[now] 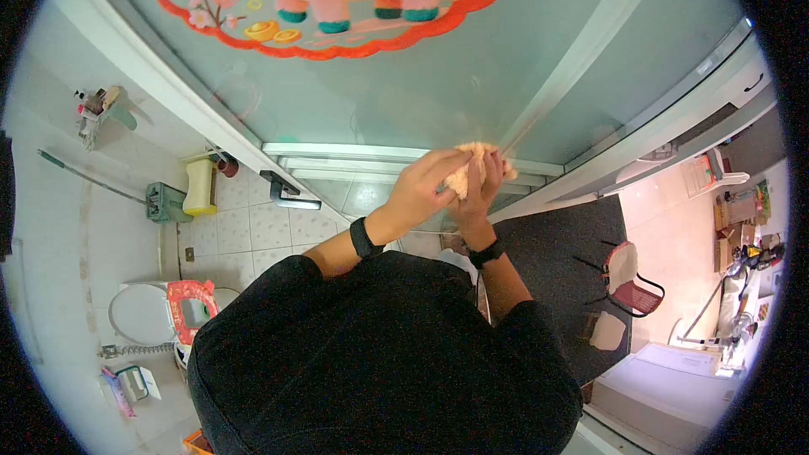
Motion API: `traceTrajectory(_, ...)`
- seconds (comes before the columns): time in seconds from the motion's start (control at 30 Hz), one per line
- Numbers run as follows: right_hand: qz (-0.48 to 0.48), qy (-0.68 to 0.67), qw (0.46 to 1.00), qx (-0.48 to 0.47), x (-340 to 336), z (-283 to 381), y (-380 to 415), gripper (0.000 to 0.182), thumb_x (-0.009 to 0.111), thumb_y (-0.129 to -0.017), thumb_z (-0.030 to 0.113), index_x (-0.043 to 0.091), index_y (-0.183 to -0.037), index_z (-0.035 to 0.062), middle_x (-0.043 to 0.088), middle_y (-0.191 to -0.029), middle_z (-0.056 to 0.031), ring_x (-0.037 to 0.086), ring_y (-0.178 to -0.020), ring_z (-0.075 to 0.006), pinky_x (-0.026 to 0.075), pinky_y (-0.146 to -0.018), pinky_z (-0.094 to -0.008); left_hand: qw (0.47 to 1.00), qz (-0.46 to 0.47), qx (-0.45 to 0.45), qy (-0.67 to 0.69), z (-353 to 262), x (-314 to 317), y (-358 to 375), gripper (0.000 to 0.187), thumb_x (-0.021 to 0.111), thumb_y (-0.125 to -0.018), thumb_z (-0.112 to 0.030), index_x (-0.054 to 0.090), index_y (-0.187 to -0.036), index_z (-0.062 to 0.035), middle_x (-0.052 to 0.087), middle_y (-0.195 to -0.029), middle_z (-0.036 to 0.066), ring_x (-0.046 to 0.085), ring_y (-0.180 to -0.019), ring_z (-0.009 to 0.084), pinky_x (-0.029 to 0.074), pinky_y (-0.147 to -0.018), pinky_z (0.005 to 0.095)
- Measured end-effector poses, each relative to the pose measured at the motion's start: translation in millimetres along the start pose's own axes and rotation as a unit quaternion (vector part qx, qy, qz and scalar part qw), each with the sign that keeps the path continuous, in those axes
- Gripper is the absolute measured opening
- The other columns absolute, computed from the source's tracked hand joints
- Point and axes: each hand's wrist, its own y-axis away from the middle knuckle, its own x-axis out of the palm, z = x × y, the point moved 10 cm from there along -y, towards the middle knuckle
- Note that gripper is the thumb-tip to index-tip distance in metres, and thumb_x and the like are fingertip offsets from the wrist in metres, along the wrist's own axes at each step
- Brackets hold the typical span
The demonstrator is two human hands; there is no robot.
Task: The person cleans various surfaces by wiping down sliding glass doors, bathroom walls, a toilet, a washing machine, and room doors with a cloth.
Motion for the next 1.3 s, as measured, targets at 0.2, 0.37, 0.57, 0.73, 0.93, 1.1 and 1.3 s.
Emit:
traceTrajectory(0.2,0.129,-0.038,0.991,0.019,34,44,27,0.056,0.063,-0.081,0.003,0.048,-0.135,-0.0008,0.042,-0.140,-0.0208,0.039,-0.131,-0.0443,0.031,-0.109,-0.0551,0.995,0.046,-0.092,0.006,44,-24,51,0.050,0.063,-0.069,0.004,0.062,-0.118,-0.0050,0.063,-0.115,0.014,0.063,-0.102,0.0324,0.054,-0.083,0.0364)
traceTrajectory(0.37,0.075,-0.081,0.994,-0.020,57,112,-58,0.051,0.063,-0.079,0.004,0.057,-0.130,0.0037,0.049,-0.137,-0.0152,0.044,-0.129,-0.0397,0.032,-0.108,-0.0517,0.992,-0.103,-0.023,-0.063,17,-120,31,0.051,0.061,-0.068,0.005,0.061,-0.118,-0.0027,0.064,-0.114,0.016,0.063,-0.103,0.0342,0.053,-0.086,0.0378)
traceTrajectory(0.57,0.020,-0.170,0.983,-0.070,107,205,-101,0.044,0.065,-0.080,0.011,0.062,-0.124,0.0061,0.054,-0.133,-0.0101,0.048,-0.127,-0.0322,0.035,-0.104,-0.0491,0.959,-0.229,-0.032,-0.162,19,-221,50,0.051,0.058,-0.068,0.006,0.061,-0.118,-0.0011,0.064,-0.113,0.017,0.062,-0.102,0.0353,0.051,-0.088,0.0387)
traceTrajectory(0.73,0.163,-0.274,0.945,-0.065,180,267,-53,0.046,0.067,-0.077,0.011,0.061,-0.122,0.0046,0.054,-0.133,-0.0099,0.048,-0.126,-0.0291,0.036,-0.107,-0.0473,0.922,-0.270,-0.147,-0.235,81,-271,135,0.046,0.055,-0.074,0.006,0.059,-0.119,-0.0015,0.062,-0.116,0.016,0.061,-0.102,0.0347,0.051,-0.086,0.0384)
traceTrajectory(0.93,0.312,-0.275,0.907,-0.070,235,294,54,0.051,0.063,-0.077,0.003,0.055,-0.127,0.0021,0.050,-0.135,-0.0125,0.044,-0.129,-0.0300,0.038,-0.107,-0.0434,0.890,-0.207,-0.363,-0.184,160,-266,247,0.044,0.054,-0.078,0.005,0.057,-0.121,-0.0029,0.060,-0.121,0.016,0.061,-0.104,0.0334,0.052,-0.083,0.0368)
traceTrajectory(1.1,0.358,-0.272,0.893,-0.003,236,275,79,0.059,0.061,-0.074,-0.001,0.051,-0.132,0.0032,0.050,-0.136,-0.0138,0.045,-0.128,-0.0315,0.038,-0.106,-0.0434,0.902,-0.166,-0.293,-0.270,152,-246,248,0.046,0.056,-0.080,0.000,0.055,-0.125,-0.0056,0.059,-0.127,0.015,0.061,-0.108,0.0329,0.054,-0.078,0.0388)
traceTrajectory(1.3,0.425,-0.254,0.865,0.078,211,205,109,0.056,0.063,-0.082,0.005,0.047,-0.135,0.0068,0.049,-0.137,-0.0125,0.052,-0.118,-0.0338,0.046,-0.098,-0.0400,0.913,-0.078,-0.325,-0.232,163,-174,241,0.040,0.061,-0.086,-0.014,0.052,-0.124,-0.0080,0.060,-0.119,0.013,0.064,-0.088,0.0365,0.054,-0.070,0.0440)
